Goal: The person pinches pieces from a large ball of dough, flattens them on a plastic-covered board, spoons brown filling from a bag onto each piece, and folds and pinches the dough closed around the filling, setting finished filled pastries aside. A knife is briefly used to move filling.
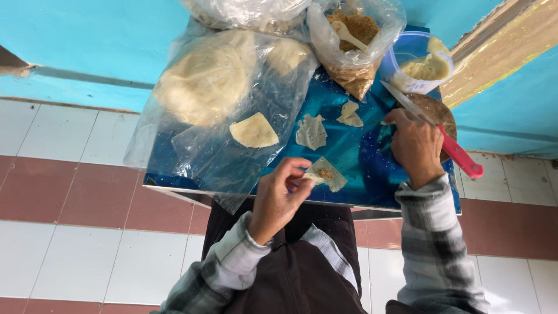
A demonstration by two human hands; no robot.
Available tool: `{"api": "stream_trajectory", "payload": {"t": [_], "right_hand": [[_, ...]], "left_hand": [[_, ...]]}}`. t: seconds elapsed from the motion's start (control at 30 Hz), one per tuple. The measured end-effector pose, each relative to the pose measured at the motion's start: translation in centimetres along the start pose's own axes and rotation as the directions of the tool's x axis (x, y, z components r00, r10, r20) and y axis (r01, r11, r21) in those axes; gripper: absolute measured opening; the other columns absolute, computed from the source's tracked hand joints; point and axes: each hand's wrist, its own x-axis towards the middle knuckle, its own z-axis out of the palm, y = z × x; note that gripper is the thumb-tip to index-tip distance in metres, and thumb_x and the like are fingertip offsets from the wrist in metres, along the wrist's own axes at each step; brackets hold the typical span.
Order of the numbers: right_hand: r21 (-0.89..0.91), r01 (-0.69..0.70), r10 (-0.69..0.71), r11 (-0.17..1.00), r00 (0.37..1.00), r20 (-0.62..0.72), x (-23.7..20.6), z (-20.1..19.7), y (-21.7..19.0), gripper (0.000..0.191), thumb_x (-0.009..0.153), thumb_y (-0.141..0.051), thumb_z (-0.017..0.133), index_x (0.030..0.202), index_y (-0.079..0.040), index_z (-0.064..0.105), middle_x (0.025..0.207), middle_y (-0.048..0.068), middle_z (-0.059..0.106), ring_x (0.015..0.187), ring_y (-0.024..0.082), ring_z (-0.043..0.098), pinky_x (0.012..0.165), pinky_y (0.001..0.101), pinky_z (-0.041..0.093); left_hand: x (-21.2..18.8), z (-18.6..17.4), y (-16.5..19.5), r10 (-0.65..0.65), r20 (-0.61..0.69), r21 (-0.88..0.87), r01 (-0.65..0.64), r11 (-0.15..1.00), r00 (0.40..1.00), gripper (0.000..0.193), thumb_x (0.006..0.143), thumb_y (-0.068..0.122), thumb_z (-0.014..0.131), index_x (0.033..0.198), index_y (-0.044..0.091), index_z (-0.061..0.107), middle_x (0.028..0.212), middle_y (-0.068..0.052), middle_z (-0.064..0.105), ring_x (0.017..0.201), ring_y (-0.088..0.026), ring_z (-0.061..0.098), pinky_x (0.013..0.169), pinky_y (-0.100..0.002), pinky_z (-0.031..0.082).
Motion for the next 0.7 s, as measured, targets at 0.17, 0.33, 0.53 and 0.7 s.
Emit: {"api": "stream_trajectory", "payload": {"t": [0.17,0.33,0.53,0.7], "right_hand": [[0.063,0.044,-0.035,0.997,0.989,-0.142,-1.4,-3.0,-3.2,0.02,0.092,-0.007,0.074,0.112,-0.012,0.075,0.11,0.008,0.073,0.097,0.03,0.069,0.077,0.0407,0.055],[0.487,0.007,0.04,0.873,0.996,-0.086,-4.2,-4.3,-7.1,0.012,0.092,-0.003,0.073,0.102,-0.009,0.076,0.095,0.006,0.073,0.083,0.021,0.071,0.069,0.0329,0.058],[0.458,-0.286,0.364,0.842,0.927,-0.09,-4.2,-4.8,-4.6,0.01,0.105,-0.001,0.068,0.108,-0.008,0.074,0.105,0.009,0.072,0.084,0.023,0.073,0.07,0.0321,0.058],[0.191,-0.084,0.122,0.978,0.973,-0.197,-4.6,-4.6,-3.8,0.014,0.102,-0.004,0.072,0.116,-0.009,0.074,0.108,0.008,0.074,0.095,0.027,0.071,0.087,0.0393,0.056]], "left_hand": [[-0.3,-0.3,0.4,0.016,0.074,0.011,-0.017,1.0,0.997,0.025,0.096,0.005,0.068,0.121,0.004,0.063,0.089,-0.011,0.077,0.078,-0.018,0.078,0.066,-0.027,0.059],[0.0,0.8,0.5,0.024,0.133,0.04,-0.029,0.999,0.991,0.024,0.097,0.003,0.066,0.121,0.004,0.061,0.092,-0.011,0.078,0.078,-0.02,0.078,0.064,-0.029,0.059],[0.7,-0.4,0.6,0.07,0.095,0.094,-0.079,0.992,0.993,0.022,0.098,0.004,0.066,0.12,0.004,0.064,0.094,-0.011,0.077,0.08,-0.02,0.078,0.067,-0.028,0.059],[0.9,-0.7,0.3,0.021,0.076,0.067,-0.026,0.997,0.997,0.018,0.096,0.005,0.068,0.115,0.003,0.066,0.094,-0.009,0.078,0.079,-0.016,0.078,0.067,-0.027,0.059]]}}
